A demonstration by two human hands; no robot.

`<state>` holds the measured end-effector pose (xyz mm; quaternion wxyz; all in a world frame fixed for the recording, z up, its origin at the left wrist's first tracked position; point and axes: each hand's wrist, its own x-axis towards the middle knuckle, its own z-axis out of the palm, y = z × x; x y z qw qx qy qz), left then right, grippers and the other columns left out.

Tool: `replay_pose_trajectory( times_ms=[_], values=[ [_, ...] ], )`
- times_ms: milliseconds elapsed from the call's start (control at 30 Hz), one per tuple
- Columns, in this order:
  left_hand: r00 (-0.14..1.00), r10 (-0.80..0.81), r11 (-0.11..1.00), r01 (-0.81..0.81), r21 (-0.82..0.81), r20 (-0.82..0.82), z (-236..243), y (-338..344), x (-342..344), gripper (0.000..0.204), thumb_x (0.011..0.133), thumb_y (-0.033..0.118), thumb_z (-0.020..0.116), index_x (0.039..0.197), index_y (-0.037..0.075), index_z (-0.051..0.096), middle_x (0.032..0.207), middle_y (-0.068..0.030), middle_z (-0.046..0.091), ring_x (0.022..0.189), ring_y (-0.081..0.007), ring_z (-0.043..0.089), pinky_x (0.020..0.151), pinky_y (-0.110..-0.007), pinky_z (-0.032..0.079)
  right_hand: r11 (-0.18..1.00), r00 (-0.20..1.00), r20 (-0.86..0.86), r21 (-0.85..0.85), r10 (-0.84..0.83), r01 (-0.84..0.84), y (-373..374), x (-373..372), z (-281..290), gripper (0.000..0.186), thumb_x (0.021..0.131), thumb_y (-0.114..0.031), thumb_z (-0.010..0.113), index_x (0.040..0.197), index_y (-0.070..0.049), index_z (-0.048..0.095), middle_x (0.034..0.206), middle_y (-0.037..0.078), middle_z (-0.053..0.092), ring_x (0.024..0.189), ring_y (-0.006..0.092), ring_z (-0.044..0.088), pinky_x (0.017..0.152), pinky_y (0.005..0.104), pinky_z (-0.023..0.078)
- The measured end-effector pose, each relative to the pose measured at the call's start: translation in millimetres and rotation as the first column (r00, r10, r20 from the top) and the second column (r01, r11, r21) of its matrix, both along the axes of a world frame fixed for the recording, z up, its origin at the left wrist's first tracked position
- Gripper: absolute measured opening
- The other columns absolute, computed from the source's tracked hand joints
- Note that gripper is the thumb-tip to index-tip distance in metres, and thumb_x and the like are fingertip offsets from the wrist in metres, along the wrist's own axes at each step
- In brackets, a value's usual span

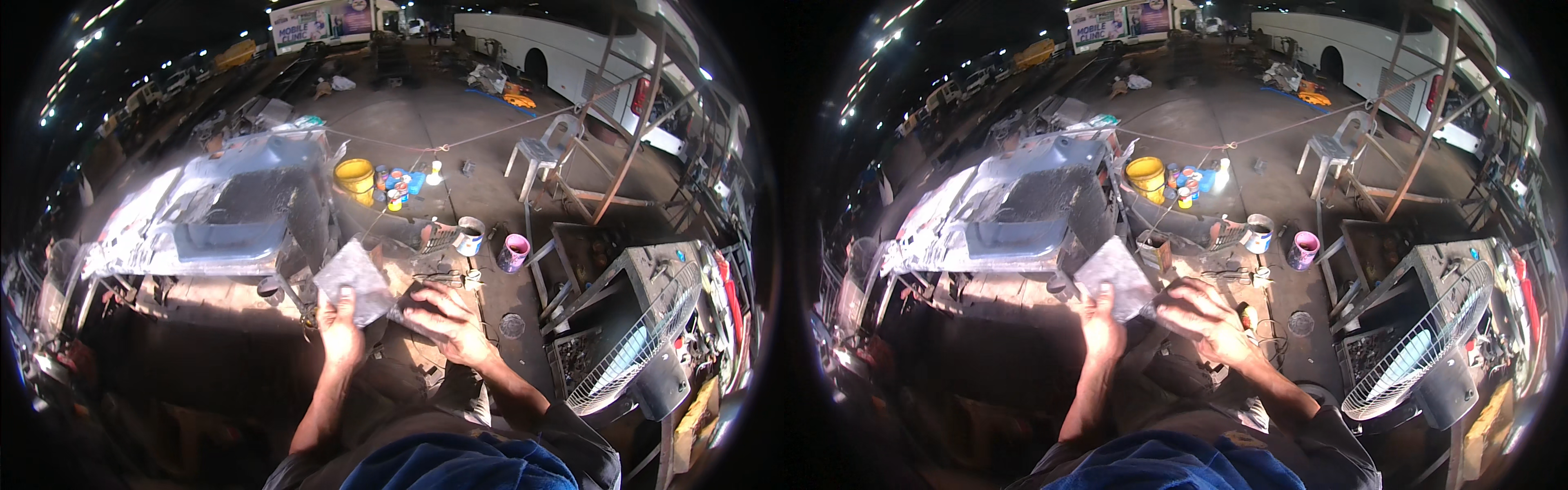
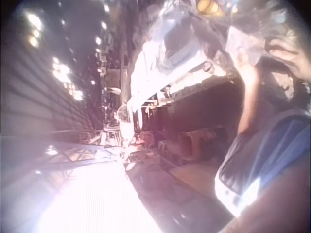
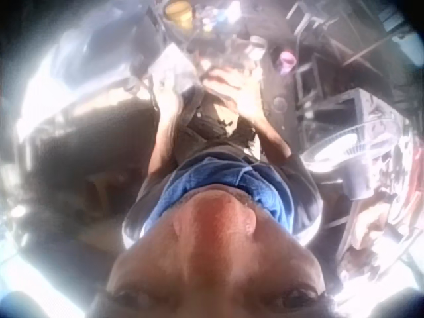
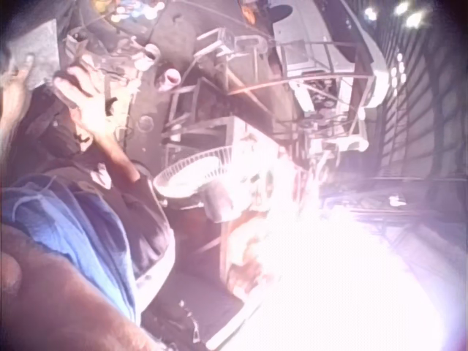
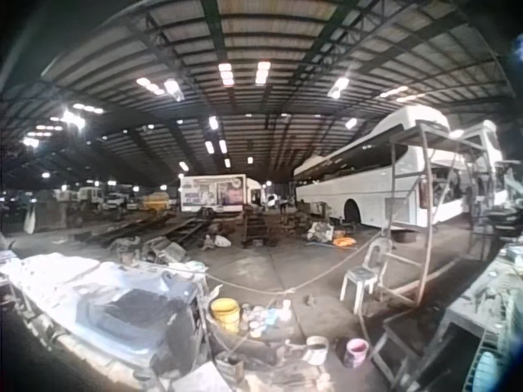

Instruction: The person sits on the floor of a workshop and uses a sanding block to smooth the surface of a car bumper. They repeatedly rub the sanding block over the grille and surrounding areas of the bumper.

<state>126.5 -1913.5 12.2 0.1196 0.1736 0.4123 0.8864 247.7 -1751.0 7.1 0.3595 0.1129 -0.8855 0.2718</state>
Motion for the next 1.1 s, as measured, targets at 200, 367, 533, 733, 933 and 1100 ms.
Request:
replay_pose_trajectory(
  times_ms=[200,367,533,733,933,1100],
  values=[
    [0.876,-0.280,0.957,0.221,0.189,0.394,-26,-4,19,0.031,0.093,0.011,0.058,0.124,0.014,0.051,0.114,-0.0059,0.062,0.102,-0.0250,0.064,0.082,-0.045,0.054,0.989,0.984,0.144,0.082,0.107,-0.120,3,-2,-11,0.083,0.054,0.006,0.073,0.130,-0.026,0.059,0.139,0.008,0.049,0.130,0.0338,0.046,0.106,0.0412,0.044],
    [0.896,-0.256,0.966,0.228,0.120,0.363,-27,-22,17,0.036,0.093,0.015,0.058,0.127,0.018,0.048,0.116,-0.0059,0.061,0.103,-0.0276,0.064,0.079,-0.053,0.055,0.928,0.986,0.057,0.349,-0.159,0.129,28,4,-17,0.086,0.054,0.000,0.071,0.134,-0.030,0.056,0.141,0.006,0.049,0.129,0.0307,0.048,0.103,0.0410,0.046],
    [0.988,0.085,0.984,-0.104,-0.144,-0.132,-27,-12,26,0.027,0.093,0.002,0.055,0.120,0.000,0.054,0.112,-0.0077,0.063,0.099,-0.0151,0.059,0.091,-0.030,0.046,0.854,0.983,0.040,0.503,-0.178,0.134,12,5,-16,0.081,0.055,-0.012,0.074,0.132,-0.030,0.057,0.141,0.001,0.050,0.132,0.0286,0.045,0.099,0.0435,0.045],
    [0.994,-0.034,0.997,0.040,-0.058,0.108,-26,-9,28,0.027,0.093,0.000,0.054,0.120,0.003,0.054,0.111,-0.0067,0.063,0.099,-0.0163,0.060,0.088,-0.032,0.049,0.898,0.990,0.082,0.436,-0.112,0.066,7,11,-11,0.078,0.053,-0.010,0.073,0.128,-0.024,0.061,0.137,0.001,0.054,0.131,0.0249,0.047,0.097,0.0424,0.043],
    [0.863,-0.263,0.965,0.242,0.104,0.431,-26,-15,34,0.036,0.092,0.013,0.059,0.127,0.019,0.050,0.120,-0.0053,0.059,0.108,-0.0274,0.061,0.084,-0.056,0.052,0.990,0.990,0.028,-0.042,0.137,-0.136,9,8,-39,0.084,0.056,0.008,0.066,0.134,-0.020,0.056,0.138,0.008,0.052,0.125,0.0314,0.052,0.107,0.0409,0.043],
    [0.929,-0.205,0.977,0.213,0.006,0.308,-30,-17,32,0.032,0.093,0.010,0.058,0.124,0.012,0.052,0.115,-0.0074,0.062,0.102,-0.0245,0.063,0.083,-0.047,0.053,0.951,0.991,0.017,0.281,-0.136,0.126,37,16,-41,0.080,0.058,-0.004,0.069,0.133,-0.029,0.055,0.137,0.002,0.052,0.126,0.0269,0.052,0.101,0.0386,0.048]
  ],
)
